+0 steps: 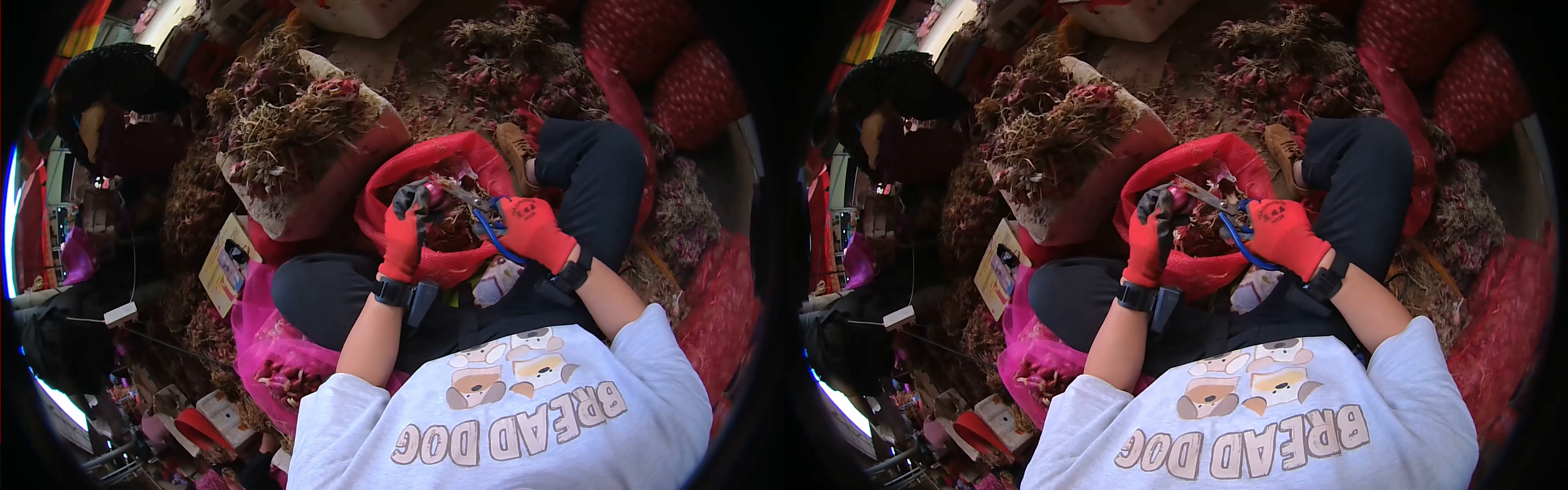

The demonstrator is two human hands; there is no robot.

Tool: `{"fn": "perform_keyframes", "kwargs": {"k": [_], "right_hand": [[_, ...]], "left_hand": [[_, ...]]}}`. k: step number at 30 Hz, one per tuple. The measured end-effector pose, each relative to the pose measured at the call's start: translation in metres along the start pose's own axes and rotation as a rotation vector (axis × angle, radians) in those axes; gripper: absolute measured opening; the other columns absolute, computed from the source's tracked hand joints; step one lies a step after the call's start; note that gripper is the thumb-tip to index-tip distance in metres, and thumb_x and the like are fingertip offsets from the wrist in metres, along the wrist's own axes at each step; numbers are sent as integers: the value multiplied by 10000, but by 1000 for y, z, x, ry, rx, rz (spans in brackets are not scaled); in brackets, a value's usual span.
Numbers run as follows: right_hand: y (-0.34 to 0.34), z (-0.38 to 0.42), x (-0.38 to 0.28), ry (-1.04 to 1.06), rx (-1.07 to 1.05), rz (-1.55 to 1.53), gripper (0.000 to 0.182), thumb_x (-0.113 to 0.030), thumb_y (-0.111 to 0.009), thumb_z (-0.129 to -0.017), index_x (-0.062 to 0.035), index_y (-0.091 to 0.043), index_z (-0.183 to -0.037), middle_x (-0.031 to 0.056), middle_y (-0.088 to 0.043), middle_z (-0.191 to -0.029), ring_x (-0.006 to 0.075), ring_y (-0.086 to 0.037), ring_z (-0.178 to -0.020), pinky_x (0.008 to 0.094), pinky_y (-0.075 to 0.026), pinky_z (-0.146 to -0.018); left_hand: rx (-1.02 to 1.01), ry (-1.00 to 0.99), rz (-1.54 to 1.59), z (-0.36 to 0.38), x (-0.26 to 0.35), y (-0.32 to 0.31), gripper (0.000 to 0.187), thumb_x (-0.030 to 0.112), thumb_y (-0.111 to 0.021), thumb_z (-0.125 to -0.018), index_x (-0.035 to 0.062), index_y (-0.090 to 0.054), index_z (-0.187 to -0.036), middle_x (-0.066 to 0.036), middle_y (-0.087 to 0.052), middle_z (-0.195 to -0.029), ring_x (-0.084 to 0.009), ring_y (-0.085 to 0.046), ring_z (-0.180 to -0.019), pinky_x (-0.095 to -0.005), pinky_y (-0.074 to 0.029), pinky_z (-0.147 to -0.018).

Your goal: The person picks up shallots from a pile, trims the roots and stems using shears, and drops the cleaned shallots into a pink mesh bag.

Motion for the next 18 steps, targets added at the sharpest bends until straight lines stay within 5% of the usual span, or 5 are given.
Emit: {"fn": "perform_keyframes", "kwargs": {"k": [7, 10, 13, 16, 18], "right_hand": [[-25, -5, 17, -36, 0, -3, 429, -495, -593, -777, -75, -598, -864, 149, -646, -819, 321, -635, -779, 409, -490, -681], [-12, -4, 9, -78, -34, -156, 524, -580, -588, -766, -70, -602, -883, 154, -651, -842, 324, -639, -795, 412, -492, -693], [-3, -2, 2, -43, 0, -140, 612, -648, -582, -748, -56, -604, -902, 157, -656, -848, 320, -644, -805, 414, -495, -704], [-3, -2, 1, 4, 61, -55, 639, -658, -577, -749, -41, -604, -913, 157, -658, -822, 312, -647, -801, 411, -498, -708], [-10, -4, 6, 14, 69, -18, 622, -638, -581, -759, -33, -605, -902, 152, -649, -786, 311, -643, -767, 411, -496, -686]], "left_hand": [[6, -35, -126, -3, -9, 3, 298, 245, -519, -960, -8, -557, -1114, -63, -605, -963, -155, -629, -885, -295, -544, -742], [-139, -660, -1378, 6, 10, -21, 294, 237, -516, -961, -15, -547, -1111, -62, -600, -965, -164, -632, -890, -317, -540, -754], [-178, -687, -1443, 10, 9, -19, 287, 224, -509, -964, -24, -539, -1106, -69, -598, -973, -183, -636, -911, -330, -534, -774], [-117, 75, -260, -4, -33, 10, 292, 223, -507, -966, -32, -538, -1104, -80, -598, -994, -196, -637, -932, -322, -532, -776], [-132, 101, -256, -2, -28, 10, 282, 213, -501, -968, -30, -538, -1106, -87, -597, -1007, -205, -638, -939, -320, -532, -776]]}}
Point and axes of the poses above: each hand's wrist, its own z-axis away from the middle knuckle, its own y-axis out of the back of the hand, x = y × z, the point moved 8 cm from there along -z, towards the middle knuckle
